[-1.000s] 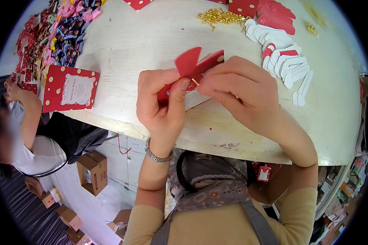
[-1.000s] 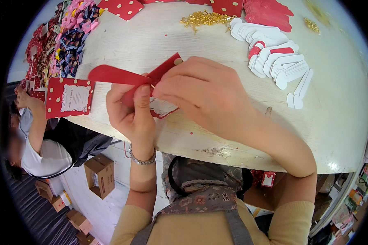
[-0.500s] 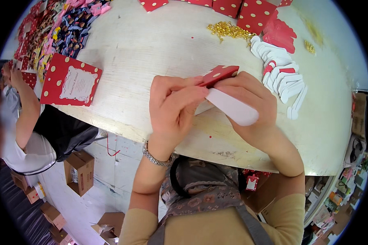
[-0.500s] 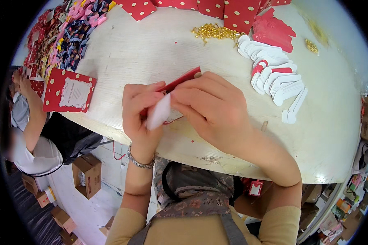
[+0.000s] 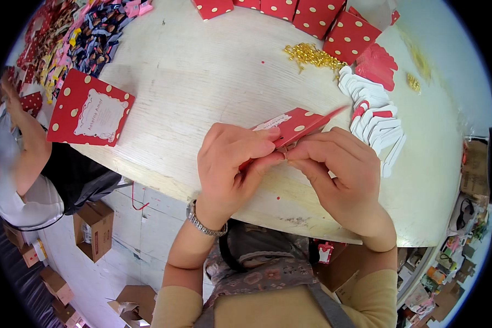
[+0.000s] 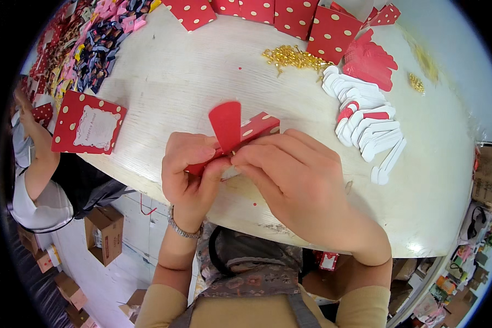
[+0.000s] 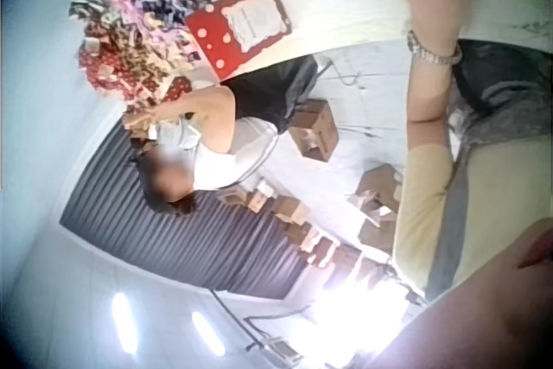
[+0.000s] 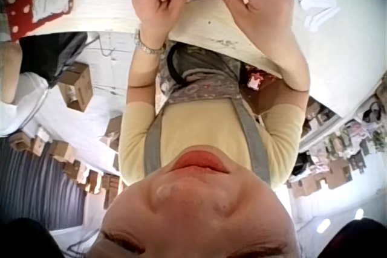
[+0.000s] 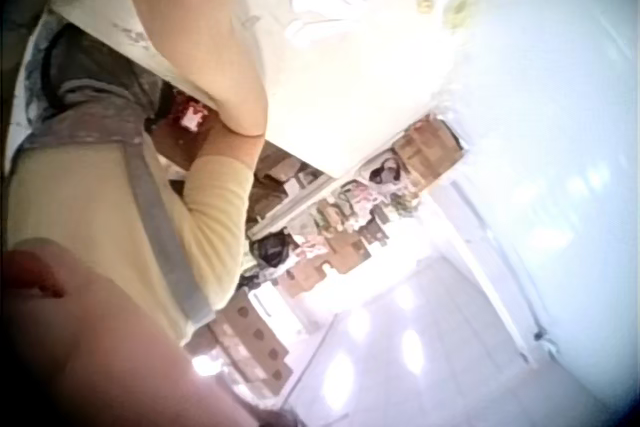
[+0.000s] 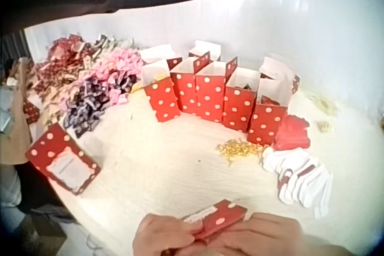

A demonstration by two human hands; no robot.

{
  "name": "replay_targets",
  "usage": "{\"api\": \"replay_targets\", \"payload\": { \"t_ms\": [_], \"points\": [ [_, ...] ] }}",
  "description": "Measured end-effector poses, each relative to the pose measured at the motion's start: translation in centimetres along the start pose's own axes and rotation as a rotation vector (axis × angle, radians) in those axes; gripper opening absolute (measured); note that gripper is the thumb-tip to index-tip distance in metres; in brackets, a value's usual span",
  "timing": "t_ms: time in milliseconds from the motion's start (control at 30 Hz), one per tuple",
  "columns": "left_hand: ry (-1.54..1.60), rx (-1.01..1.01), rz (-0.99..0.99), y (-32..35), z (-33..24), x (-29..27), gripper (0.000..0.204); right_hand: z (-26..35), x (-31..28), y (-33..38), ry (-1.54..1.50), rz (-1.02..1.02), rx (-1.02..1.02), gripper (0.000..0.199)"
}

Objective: The person assembles small red polka-dotted gift boxes by folding the flaps and inserting white tissue paper. They repeatedly pick up flat box components, fold them into shape, and place tissue paper inside before closing the lid.

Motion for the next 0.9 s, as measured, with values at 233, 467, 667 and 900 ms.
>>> {"api": "replay_targets", "payload": {
  "t_ms": [233, 467, 667, 900],
  "points": [
    [0.005, 0.015, 0.068, -0.7, 0.1, -0.4, 0.028, 0.8, -0.1, 0.3, 0.350, -0.013, -0.226, 0.030],
    [0.041, 0.007, 0.124, -1.6, -0.1, -0.7, 0.024, -1.6, -0.5, -1.0, 0.017, -0.196, -0.068, 0.032],
    [-0.502, 0.155, 0.279, -4.4, -4.7, -2.4, 0.013, -3.5, 0.7, -1.7, -0.083, 0.051, -0.290, 0.025],
    [-0.905, 0.954, 0.496, -6.6, -7.5, -0.8, 0.019, -3.6, 0.6, -1.5, -0.216, -0.038, -0.332, 0.017]
  ]
}}
Point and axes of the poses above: each hand's wrist, its own y-axis away from the middle knuckle, its own x-axis out of the palm, z = x × y, the point moved 5 cm from there along -y, towards the middle knuckle, and after that the axes turned 4 degrees about z, right-handed, at the moved point
